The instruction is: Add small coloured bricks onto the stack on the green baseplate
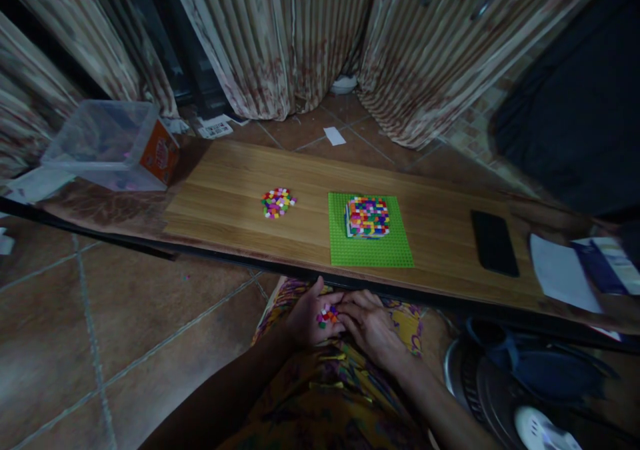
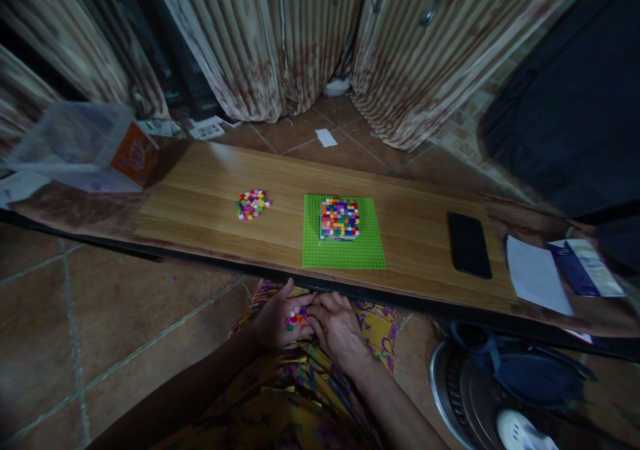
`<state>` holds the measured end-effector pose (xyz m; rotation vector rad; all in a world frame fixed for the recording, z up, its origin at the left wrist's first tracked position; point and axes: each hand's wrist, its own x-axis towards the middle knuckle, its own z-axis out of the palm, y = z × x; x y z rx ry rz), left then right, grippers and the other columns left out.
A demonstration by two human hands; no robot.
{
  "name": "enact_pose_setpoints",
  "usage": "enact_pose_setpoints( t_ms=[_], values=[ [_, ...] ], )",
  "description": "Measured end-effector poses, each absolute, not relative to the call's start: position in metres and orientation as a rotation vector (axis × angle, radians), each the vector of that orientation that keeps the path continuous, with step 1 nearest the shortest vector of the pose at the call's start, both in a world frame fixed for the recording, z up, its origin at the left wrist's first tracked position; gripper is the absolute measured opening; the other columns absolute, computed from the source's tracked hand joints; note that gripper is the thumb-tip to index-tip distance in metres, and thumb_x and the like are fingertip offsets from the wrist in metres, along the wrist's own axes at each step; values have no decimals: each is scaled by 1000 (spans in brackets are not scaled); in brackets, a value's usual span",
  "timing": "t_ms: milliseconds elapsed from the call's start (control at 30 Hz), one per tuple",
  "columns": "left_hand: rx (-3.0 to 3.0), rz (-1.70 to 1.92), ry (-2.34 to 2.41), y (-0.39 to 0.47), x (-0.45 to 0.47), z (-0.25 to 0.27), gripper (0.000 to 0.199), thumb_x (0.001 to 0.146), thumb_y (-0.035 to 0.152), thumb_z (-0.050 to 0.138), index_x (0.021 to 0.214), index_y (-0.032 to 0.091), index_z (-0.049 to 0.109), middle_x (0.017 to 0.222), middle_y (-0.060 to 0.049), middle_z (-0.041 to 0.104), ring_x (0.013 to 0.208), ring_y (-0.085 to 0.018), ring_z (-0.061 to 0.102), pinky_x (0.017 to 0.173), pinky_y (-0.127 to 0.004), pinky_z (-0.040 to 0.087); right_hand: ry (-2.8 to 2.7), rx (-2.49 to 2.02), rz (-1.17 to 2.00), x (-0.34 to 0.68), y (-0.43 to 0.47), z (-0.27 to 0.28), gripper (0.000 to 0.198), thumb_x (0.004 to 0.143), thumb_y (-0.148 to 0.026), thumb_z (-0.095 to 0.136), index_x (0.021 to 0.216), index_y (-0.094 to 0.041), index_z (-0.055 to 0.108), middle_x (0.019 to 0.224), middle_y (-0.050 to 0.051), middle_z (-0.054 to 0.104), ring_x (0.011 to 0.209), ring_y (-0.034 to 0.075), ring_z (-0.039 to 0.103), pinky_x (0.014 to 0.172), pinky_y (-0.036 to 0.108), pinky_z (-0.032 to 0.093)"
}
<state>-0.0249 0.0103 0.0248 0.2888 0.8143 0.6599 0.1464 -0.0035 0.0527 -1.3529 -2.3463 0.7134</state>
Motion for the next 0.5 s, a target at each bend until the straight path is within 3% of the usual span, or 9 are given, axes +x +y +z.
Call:
enact_pose_setpoints(
  t_ms=[133,267,400,500],
  values=[
    [380,670,787,9,-30,26,48,87,49,37,123,22,55,101,-9,64,109,-28,52,109,-49,18,-2336,-1372,707,145,-3,53,15,87,-26,56,94,-27,68,91,5,65,86,21,55,76,36,43],
    [420,677,749,9,-32,27,51,87,50,33,123,20,55,96,-8,65,106,-28,53,112,-43,12,-2323,-1373,710,143,-4,50,15,88,-25,53,91,-25,67,91,5,65,86,21,55,77,37,43],
    [294,618,619,10,-25,26,53,88,55,30,123,22,52,96,-7,65,105,-26,55,110,-44,18,-2284,-1377,729,145,-3,51,15,89,-23,52,90,-24,66,91,4,65,87,20,56,78,37,45],
    [231,571,563,11,-18,23,65,85,63,29,122,15,52,103,-12,64,106,-28,57,104,-48,27,-2199,-1390,729,149,5,60,16,90,-25,50,90,-24,66,91,4,64,87,19,57,78,36,46]
  ],
)
